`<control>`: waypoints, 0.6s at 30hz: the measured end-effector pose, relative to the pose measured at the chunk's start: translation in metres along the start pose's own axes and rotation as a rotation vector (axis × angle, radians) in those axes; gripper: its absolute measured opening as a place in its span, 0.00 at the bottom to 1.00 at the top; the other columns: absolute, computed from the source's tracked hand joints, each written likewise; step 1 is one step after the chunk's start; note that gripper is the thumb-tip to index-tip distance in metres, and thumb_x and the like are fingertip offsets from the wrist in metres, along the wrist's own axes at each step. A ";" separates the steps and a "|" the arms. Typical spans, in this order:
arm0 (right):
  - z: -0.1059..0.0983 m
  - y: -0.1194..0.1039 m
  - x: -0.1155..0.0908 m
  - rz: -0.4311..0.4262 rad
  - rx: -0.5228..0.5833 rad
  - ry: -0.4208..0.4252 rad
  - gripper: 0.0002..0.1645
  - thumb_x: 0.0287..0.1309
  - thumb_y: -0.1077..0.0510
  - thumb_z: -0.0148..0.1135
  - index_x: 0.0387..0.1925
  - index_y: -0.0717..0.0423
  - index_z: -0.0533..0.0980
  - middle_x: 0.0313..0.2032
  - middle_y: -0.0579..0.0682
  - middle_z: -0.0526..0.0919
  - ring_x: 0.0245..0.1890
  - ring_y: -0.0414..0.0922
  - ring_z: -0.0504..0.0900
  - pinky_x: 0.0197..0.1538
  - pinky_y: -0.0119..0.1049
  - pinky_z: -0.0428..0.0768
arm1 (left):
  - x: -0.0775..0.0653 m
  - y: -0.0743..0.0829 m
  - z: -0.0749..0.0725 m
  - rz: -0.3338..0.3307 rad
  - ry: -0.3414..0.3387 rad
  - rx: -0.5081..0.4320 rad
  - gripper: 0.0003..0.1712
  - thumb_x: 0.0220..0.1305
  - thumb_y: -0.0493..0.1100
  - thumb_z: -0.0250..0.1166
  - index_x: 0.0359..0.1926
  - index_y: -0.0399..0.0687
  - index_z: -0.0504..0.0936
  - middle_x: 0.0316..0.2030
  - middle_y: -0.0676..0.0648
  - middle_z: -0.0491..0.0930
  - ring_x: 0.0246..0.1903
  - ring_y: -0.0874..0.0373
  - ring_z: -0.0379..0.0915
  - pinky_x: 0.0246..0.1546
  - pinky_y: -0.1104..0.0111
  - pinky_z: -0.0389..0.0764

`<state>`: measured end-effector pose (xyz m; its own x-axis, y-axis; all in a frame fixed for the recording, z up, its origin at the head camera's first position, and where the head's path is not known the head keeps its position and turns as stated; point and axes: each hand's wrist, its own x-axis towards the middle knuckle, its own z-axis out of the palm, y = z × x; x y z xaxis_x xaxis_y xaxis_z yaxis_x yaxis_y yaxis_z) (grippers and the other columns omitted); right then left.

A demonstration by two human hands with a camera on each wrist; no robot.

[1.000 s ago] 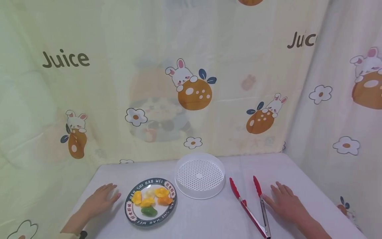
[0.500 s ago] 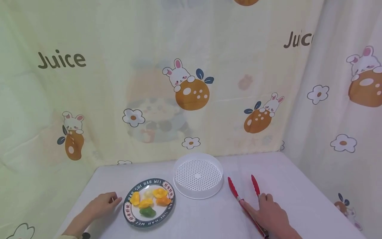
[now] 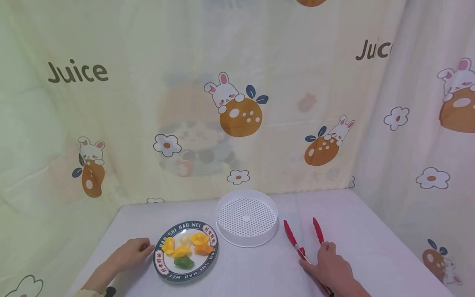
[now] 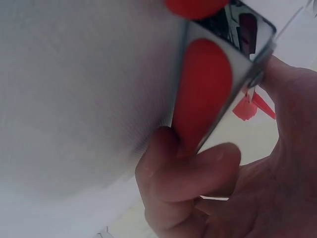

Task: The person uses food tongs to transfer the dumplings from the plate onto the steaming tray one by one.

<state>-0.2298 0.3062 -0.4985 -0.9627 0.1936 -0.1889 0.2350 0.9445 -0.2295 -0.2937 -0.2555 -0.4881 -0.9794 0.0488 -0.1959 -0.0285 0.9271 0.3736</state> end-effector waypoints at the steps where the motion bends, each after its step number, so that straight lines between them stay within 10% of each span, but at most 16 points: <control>1: 0.000 0.000 0.000 0.002 0.004 -0.002 0.75 0.33 0.16 0.67 0.57 0.79 0.63 0.40 0.65 0.70 0.21 0.44 0.72 0.25 0.29 0.73 | 0.001 0.001 0.000 0.005 0.002 0.002 0.15 0.70 0.51 0.61 0.43 0.44 0.82 0.30 0.50 0.80 0.32 0.57 0.76 0.36 0.60 0.80; 11: 0.002 0.001 0.002 0.036 0.050 -0.028 0.77 0.30 0.17 0.69 0.60 0.79 0.60 0.40 0.66 0.69 0.22 0.45 0.73 0.26 0.28 0.73 | 0.002 0.012 0.002 0.009 0.023 -0.015 0.14 0.70 0.46 0.58 0.47 0.43 0.83 0.36 0.48 0.83 0.39 0.53 0.80 0.45 0.54 0.82; 18: -0.004 0.002 0.001 0.000 0.084 0.015 0.76 0.38 0.18 0.67 0.64 0.80 0.56 0.45 0.71 0.64 0.25 0.46 0.73 0.26 0.34 0.72 | 0.001 0.018 0.004 0.020 0.013 -0.038 0.13 0.71 0.50 0.59 0.39 0.45 0.82 0.28 0.51 0.79 0.30 0.58 0.74 0.34 0.62 0.79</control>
<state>-0.2305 0.3095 -0.4954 -0.9646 0.1980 -0.1743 0.2444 0.9193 -0.3086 -0.2948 -0.2375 -0.4849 -0.9824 0.0620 -0.1763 -0.0164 0.9112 0.4117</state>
